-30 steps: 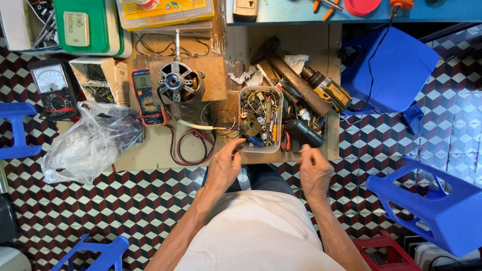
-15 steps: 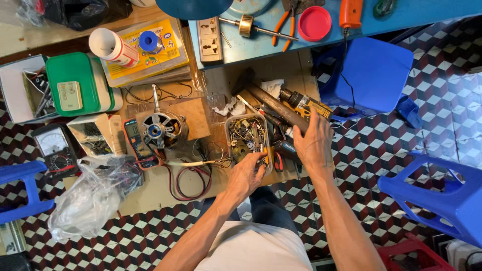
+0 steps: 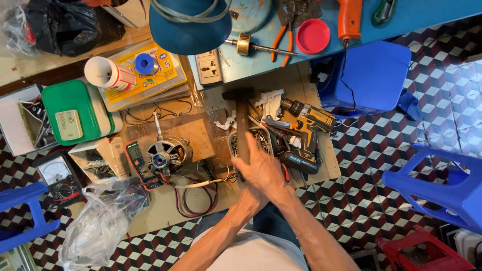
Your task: The person uses a cordless drill to remove a screw from a cylindrical motor housing, then wipes the interior with a cloth. They rotate the rotor by hand, use pliers to adjust a wire, and continue cleaning and inspecting the motor components on a cluttered workbench.
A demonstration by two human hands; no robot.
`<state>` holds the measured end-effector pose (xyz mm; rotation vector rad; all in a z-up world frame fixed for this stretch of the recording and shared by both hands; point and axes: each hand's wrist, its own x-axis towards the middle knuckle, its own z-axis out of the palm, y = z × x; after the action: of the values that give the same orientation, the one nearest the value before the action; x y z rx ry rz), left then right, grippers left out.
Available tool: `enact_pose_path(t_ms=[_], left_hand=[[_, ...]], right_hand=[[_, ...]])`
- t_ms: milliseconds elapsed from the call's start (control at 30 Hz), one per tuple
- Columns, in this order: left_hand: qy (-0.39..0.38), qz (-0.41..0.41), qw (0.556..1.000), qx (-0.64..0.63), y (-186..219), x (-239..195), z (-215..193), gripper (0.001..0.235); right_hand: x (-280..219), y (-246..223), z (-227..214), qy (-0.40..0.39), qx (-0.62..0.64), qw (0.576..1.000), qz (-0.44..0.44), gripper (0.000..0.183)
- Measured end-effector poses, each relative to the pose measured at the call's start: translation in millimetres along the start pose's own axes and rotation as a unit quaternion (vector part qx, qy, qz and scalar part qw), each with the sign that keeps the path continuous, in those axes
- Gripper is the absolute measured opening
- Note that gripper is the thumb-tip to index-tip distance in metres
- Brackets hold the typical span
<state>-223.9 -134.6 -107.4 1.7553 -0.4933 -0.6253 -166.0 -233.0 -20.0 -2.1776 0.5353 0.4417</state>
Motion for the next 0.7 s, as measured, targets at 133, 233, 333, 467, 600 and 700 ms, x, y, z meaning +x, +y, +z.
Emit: enact_pose_path(t_ms=[133,233,333,467,600,700], left_hand=[[-0.021,-0.118,0.989,0.090,3,-15,-25,0.047],[-0.021,-0.150,0.981,0.123,17,-17,-38,0.050],[-0.005,-0.136,0.983,0.126,30,-12,-44,0.048],[0.020,-0.118,0.983,0.141,32,5,-52,0.047],[0.050,-0.081,0.984,0.153,20,20,-57,0.047],[0.040,-0.100,0.974,0.198,13,19,-61,0.046]], right_hand=[[-31,29,13,0.079,0.172,0.980,0.066,0.050],[-26,96,-14,0.271,0.089,0.950,0.126,0.040],[4,159,-29,0.264,0.016,0.941,0.211,0.062],[48,199,-17,0.152,0.081,0.941,0.290,0.076],[46,201,-14,0.170,0.113,0.937,0.283,0.076],[38,189,-30,0.171,0.223,0.922,0.265,0.078]])
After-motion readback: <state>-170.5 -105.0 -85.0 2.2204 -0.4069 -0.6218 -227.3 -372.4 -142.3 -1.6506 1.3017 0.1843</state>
